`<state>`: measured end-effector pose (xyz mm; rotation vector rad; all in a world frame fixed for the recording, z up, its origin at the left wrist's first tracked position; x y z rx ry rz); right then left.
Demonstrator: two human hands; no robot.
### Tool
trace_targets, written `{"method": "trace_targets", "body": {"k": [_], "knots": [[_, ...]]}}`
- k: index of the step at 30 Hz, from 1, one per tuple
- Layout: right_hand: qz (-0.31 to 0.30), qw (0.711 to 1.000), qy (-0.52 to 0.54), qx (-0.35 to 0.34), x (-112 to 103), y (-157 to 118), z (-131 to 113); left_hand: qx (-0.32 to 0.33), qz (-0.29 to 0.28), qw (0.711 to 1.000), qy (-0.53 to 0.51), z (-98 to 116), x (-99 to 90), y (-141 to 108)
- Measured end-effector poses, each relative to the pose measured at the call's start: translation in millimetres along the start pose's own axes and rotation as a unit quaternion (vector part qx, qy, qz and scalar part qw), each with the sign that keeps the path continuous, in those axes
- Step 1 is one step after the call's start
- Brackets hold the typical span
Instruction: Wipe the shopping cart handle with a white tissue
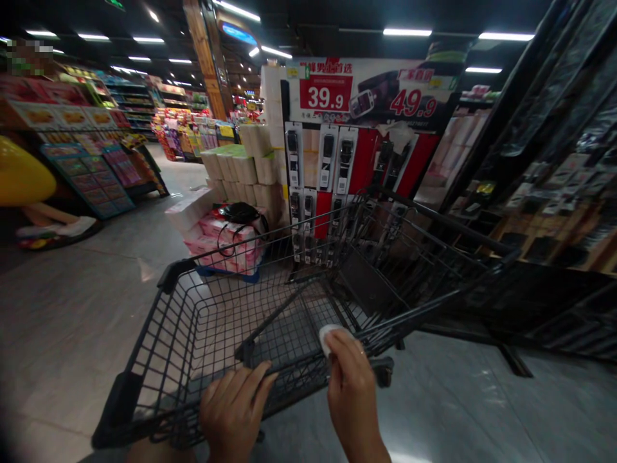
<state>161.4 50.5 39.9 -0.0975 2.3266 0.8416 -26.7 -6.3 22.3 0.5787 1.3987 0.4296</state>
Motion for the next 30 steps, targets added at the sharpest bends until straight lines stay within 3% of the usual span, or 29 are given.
{"method": "trace_targets", "body": {"k": [4, 8, 18, 24, 27, 30], "knots": [[-0.039, 0.998, 0.039, -0.016, 12, -6, -22, -0.001, -0.011, 1.000, -0.005, 2, -1.5, -2], [-0.053, 0.997, 0.045, -0.017, 3, -7, -14, 0.004, -0.007, 1.000, -0.003, 4, -1.5, -3], [0.052, 0.995, -0.083, 0.025, -49, -3, 43, 0.010, -0.002, 1.000, -0.013, 6, -4.2, -3], [0.178, 0.958, -0.215, 0.072, -81, 8, 72, 0.022, -0.022, 0.999, -0.010, 2, -5.9, -1], [0.210, 0.948, -0.227, 0.081, -84, 11, 82, 0.031, -0.016, 0.999, -0.015, 1, -7.4, 0], [0.214, 0.951, -0.213, 0.074, -72, 11, 85, 0.038, -0.008, 0.999, -0.021, 2, -9.9, 2]]}}
Point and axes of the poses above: each hand's wrist, its own y-axis towards the middle knuckle, its own x-axis out of the palm, z = x × y, the point moved 1 cm from there along y, towards the middle knuckle, and after that the axes turned 15 degrees about -z, right-handed, at the moved point
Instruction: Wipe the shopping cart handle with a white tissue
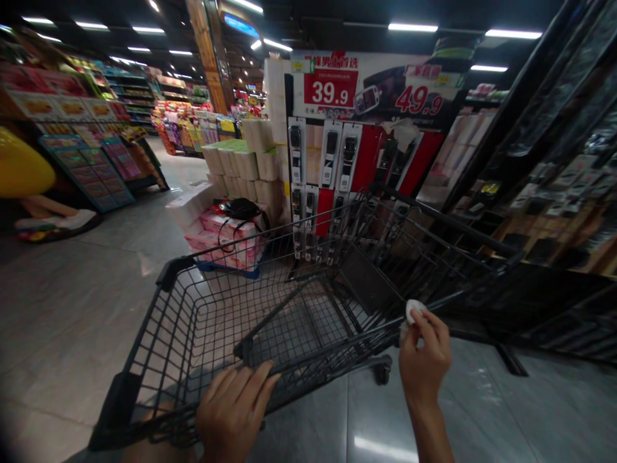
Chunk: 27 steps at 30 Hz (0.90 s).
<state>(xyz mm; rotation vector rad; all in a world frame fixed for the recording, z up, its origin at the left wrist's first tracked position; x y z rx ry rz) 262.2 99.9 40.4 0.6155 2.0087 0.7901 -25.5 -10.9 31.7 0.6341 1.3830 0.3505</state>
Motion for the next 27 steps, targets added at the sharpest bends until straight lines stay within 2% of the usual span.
{"method": "trace_targets", "body": {"k": [4, 9, 17, 23, 27], "knots": [[0.014, 0.999, 0.030, 0.016, 13, -7, -10, 0.003, 0.009, 1.000, 0.010, 2, -2.1, 2], [0.002, 0.999, 0.049, 0.007, 18, -4, -18, -0.005, -0.007, 1.000, 0.012, 1, -1.0, 0], [-0.013, 0.998, 0.060, 0.011, 26, 10, -12, -0.045, -0.024, 0.999, 0.014, 13, 4.5, -1], [-0.040, 0.996, 0.081, 0.014, 40, 28, -4, -0.064, -0.018, 0.998, 0.020, 26, 13.3, 11], [-0.058, 0.994, 0.091, -0.001, 52, 34, -8, -0.082, -0.004, 0.996, 0.027, 33, 19.4, 22]]}}
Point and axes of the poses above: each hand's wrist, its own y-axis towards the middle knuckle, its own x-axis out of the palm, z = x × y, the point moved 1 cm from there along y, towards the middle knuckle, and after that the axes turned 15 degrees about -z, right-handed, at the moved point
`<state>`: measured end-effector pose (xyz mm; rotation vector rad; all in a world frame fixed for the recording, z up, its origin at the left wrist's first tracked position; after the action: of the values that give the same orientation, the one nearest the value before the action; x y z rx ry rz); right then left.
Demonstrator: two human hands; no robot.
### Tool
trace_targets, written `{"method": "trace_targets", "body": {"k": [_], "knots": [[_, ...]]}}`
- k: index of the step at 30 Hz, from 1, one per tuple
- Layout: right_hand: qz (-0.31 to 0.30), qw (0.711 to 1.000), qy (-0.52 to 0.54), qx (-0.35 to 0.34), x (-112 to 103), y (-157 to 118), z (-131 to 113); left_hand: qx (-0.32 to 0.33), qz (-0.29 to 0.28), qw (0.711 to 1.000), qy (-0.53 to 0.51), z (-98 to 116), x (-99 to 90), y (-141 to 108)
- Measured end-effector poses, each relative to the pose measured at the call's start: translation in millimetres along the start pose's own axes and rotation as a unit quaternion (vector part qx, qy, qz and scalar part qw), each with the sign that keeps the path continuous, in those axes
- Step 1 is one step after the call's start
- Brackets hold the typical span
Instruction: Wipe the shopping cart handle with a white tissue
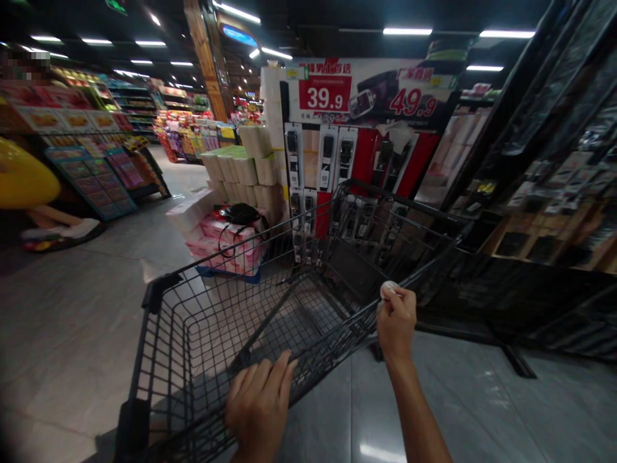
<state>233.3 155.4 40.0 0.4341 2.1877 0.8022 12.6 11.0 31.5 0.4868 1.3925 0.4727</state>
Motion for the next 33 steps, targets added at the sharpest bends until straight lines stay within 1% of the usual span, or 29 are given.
{"method": "trace_targets", "body": {"k": [5, 11, 14, 17, 23, 26, 29, 31, 33], "knots": [[-0.026, 0.999, 0.030, -0.024, 12, -2, -16, -0.018, -0.019, 1.000, 0.010, 12, 6.2, 11], [-0.052, 0.997, 0.052, -0.033, 20, -13, -34, -0.016, -0.074, 0.997, 0.007, 27, 15.8, 14], [-0.068, 0.995, 0.061, -0.040, 18, -21, -41, -0.015, -0.092, 0.996, 0.011, 35, 18.7, 13], [-0.087, 0.993, 0.065, -0.046, 13, -30, -50, -0.015, -0.097, 0.995, 0.016, 42, 19.2, 11], [-0.125, 0.982, 0.111, -0.083, 4, -61, -78, -0.004, -0.100, 0.995, 0.017, 50, 17.4, 4], [-0.124, 0.979, 0.123, -0.103, 1, -74, -88, 0.016, -0.095, 0.995, -0.011, 51, 8.7, -1], [-0.120, 0.978, 0.125, -0.114, -2, -81, -90, 0.059, -0.108, 0.990, -0.064, 41, -11.8, -7], [-0.117, 0.978, 0.122, -0.120, -3, -83, -87, 0.087, -0.120, 0.985, -0.092, 23, -30.5, -9], [-0.114, 0.979, 0.114, -0.122, -6, -83, -83, 0.116, -0.133, 0.979, -0.101, -5, -49.2, -10]]}}
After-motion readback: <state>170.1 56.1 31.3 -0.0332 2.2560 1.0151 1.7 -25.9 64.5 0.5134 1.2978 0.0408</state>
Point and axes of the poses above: each hand's wrist, its own y-axis towards the middle knuckle, its own x-axis out of the palm, z = x × y, the point moved 1 cm from there along y, towards the middle knuckle, and after that the axes turned 15 degrees about -z, right-handed, at the moved point
